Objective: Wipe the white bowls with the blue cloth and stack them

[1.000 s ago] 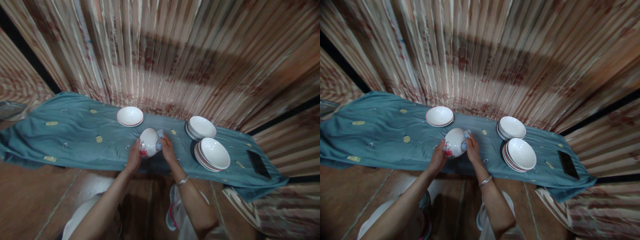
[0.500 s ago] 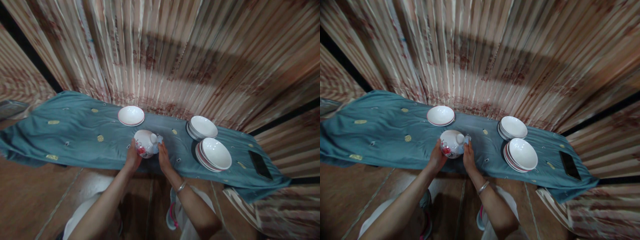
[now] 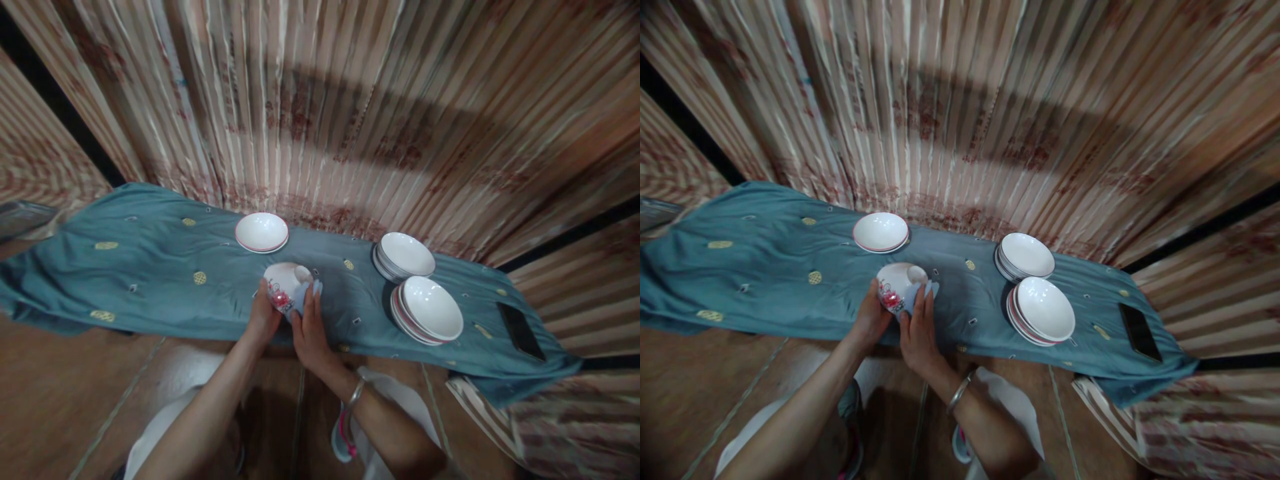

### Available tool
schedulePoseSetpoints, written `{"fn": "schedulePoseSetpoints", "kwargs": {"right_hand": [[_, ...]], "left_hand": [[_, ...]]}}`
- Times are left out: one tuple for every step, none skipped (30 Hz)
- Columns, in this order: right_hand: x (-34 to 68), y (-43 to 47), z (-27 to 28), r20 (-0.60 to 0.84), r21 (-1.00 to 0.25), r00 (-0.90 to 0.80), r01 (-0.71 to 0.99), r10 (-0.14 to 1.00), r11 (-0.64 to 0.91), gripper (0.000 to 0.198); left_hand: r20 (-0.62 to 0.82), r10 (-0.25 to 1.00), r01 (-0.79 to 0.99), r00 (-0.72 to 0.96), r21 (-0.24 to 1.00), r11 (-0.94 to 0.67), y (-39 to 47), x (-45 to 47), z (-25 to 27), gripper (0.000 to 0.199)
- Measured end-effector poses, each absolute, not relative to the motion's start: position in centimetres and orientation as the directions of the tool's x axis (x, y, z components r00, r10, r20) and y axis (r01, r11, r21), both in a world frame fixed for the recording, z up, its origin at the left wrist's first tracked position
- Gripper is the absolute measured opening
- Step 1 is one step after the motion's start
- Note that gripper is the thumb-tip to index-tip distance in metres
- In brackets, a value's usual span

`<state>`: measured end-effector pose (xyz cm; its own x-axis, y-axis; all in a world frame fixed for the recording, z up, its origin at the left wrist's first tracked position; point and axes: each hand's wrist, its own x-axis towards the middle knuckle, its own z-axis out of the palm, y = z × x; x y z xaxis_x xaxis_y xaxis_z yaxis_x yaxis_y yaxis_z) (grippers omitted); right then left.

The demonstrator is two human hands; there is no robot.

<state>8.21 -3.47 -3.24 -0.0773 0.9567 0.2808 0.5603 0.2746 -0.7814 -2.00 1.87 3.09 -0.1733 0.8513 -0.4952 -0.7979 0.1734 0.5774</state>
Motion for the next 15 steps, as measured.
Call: {"fn": "schedulePoseSetpoints", "kwargs": {"right_hand": [[8.2,-3.7,-3.3,0.302,-0.754,-0.109,0.581,0.947,0.307,0.066],[8.1,-3.9,-3.3,0.321,-0.729,-0.135,0.597,0.937,0.336,0.066],[8.1,-4.0,-3.3,0.338,-0.707,-0.154,0.609,0.928,0.359,0.066],[8.1,-4.0,-3.4,0.352,-0.690,-0.169,0.618,0.921,0.377,0.066],[8.1,-4.0,-3.4,0.363,-0.677,-0.182,0.622,0.914,0.393,0.066],[8.1,-4.0,-3.4,0.372,-0.668,-0.194,0.622,0.908,0.407,0.067],[8.2,-3.9,-3.4,0.380,-0.664,-0.205,0.618,0.902,0.421,0.067],[8.3,-3.9,-3.3,0.391,-0.661,-0.218,0.609,0.894,0.438,0.067],[8.4,-3.8,-3.1,0.404,-0.660,-0.232,0.596,0.885,0.458,0.066],[8.7,-3.7,-2.9,0.420,-0.659,-0.245,0.580,0.874,0.479,0.065],[8.9,-3.6,-2.6,0.437,-0.659,-0.251,0.564,0.863,0.498,0.062],[9.3,-3.5,-2.2,0.453,-0.661,-0.250,0.549,0.855,0.511,0.060],[9.6,-3.3,-1.8,0.465,-0.668,-0.239,0.537,0.852,0.515,0.057],[10.1,-3.0,-1.4,0.471,-0.680,-0.214,0.530,0.856,0.507,0.055],[10.5,-2.6,-0.9,0.470,-0.694,-0.184,0.527,0.863,0.490,0.052]], "left_hand": [[-0.490,0.855,-0.795,-0.167,0.580,0.178,1.9,-2.0,3.1,0.040],[-0.490,0.857,-0.793,-0.160,0.581,0.184,1.8,-2.1,3.0,0.040],[-0.491,0.858,-0.793,-0.152,0.579,0.190,1.8,-2.1,3.0,0.040],[-0.496,0.856,-0.794,-0.147,0.575,0.197,1.8,-2.2,3.0,0.041],[-0.504,0.852,-0.797,-0.144,0.569,0.202,1.8,-2.2,3.0,0.041],[-0.513,0.846,-0.801,-0.144,0.562,0.205,1.9,-2.3,3.1,0.041],[-0.521,0.841,-0.805,-0.145,0.557,0.206,1.9,-2.3,3.2,0.041],[-0.525,0.839,-0.808,-0.145,0.552,0.205,2.0,-2.4,3.3,0.041],[-0.530,0.835,-0.811,-0.149,0.548,0.203,2.0,-2.5,3.4,0.042],[-0.535,0.831,-0.814,-0.153,0.544,0.200,2.1,-2.6,3.5,0.043],[-0.539,0.828,-0.817,-0.156,0.541,0.198,2.2,-2.7,3.5,0.044],[-0.541,0.826,-0.819,-0.160,0.540,0.195,2.3,-2.8,3.5,0.044],[-0.541,0.825,-0.820,-0.163,0.540,0.192,2.3,-2.9,3.4,0.043],[-0.539,0.826,-0.820,-0.166,0.541,0.188,2.4,-3.0,3.3,0.043],[-0.534,0.828,-0.818,-0.169,0.544,0.185,2.4,-3.0,3.2,0.041]]}}
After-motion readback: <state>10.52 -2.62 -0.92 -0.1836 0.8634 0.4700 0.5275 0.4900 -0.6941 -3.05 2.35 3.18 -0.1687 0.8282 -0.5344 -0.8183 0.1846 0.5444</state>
